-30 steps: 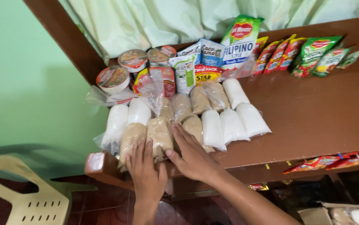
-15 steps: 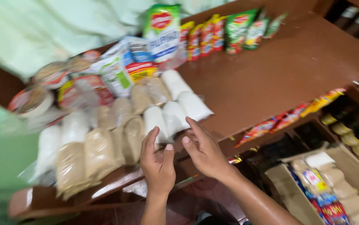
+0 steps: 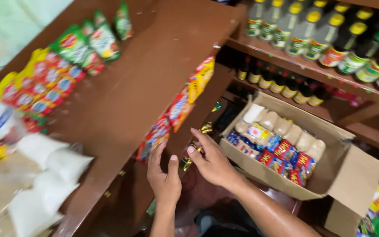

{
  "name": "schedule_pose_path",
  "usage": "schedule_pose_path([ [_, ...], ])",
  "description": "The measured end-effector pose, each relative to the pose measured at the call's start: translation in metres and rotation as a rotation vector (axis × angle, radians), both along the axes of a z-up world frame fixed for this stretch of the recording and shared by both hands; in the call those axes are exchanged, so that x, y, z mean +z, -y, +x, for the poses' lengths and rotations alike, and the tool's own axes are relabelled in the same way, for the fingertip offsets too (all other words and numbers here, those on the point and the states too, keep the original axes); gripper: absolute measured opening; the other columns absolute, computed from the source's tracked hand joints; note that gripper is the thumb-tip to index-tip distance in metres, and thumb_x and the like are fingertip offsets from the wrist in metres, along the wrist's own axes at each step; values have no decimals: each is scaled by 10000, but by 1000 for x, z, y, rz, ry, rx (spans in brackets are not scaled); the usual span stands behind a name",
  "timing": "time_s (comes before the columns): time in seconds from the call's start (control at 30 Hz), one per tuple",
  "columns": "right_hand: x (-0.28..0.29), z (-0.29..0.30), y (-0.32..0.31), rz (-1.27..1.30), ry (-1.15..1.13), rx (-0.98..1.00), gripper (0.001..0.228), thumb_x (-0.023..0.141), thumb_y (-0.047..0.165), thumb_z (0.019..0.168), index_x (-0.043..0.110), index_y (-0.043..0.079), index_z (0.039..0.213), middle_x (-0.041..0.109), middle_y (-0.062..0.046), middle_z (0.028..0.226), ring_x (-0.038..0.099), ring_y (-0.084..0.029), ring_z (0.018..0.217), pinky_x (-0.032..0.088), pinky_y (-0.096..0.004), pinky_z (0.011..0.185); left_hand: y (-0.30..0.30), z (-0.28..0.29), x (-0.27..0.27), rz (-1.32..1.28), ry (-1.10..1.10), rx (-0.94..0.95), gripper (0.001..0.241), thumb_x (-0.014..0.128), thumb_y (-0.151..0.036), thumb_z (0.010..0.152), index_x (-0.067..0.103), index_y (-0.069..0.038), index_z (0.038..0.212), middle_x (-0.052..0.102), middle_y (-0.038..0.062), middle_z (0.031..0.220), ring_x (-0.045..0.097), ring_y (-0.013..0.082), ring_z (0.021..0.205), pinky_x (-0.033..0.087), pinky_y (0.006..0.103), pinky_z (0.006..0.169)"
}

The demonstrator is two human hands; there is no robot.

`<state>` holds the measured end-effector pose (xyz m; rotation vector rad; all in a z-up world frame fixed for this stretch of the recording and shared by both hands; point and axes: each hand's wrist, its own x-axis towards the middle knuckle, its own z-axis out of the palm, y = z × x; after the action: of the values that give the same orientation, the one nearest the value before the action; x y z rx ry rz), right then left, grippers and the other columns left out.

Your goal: Organizing bags of sugar and snacks onto a shelf from a cardboard box.

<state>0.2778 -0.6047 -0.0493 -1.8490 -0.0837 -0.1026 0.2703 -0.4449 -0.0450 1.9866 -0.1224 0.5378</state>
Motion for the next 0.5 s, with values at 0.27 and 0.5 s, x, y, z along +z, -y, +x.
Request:
schedule_pose_path([
  [0.27, -109, -16, 157, -69, -78, -254, 586, 590, 367, 1031, 463, 17, 1484, 538, -235, 1486, 518, -387, 1378, 404, -454, 1117, 155, 29, -57, -6, -169, -235, 412, 651, -123, 911, 639, 9, 1301, 667, 172, 1306, 636, 310, 1236, 465, 395, 1085],
  [0.5, -168, -47, 263, 190, -749, -494, 616, 604, 346, 1016, 494, 121, 1579, 713, -235, 1243, 675, -367, 1121, 550, -395, 975, 254, 35, -141, 136, -275, -385, 389, 683, -153, 902, 680, 26, 1247, 709, 174, 1225, 656, 306, 1166, 474, 393, 1051],
])
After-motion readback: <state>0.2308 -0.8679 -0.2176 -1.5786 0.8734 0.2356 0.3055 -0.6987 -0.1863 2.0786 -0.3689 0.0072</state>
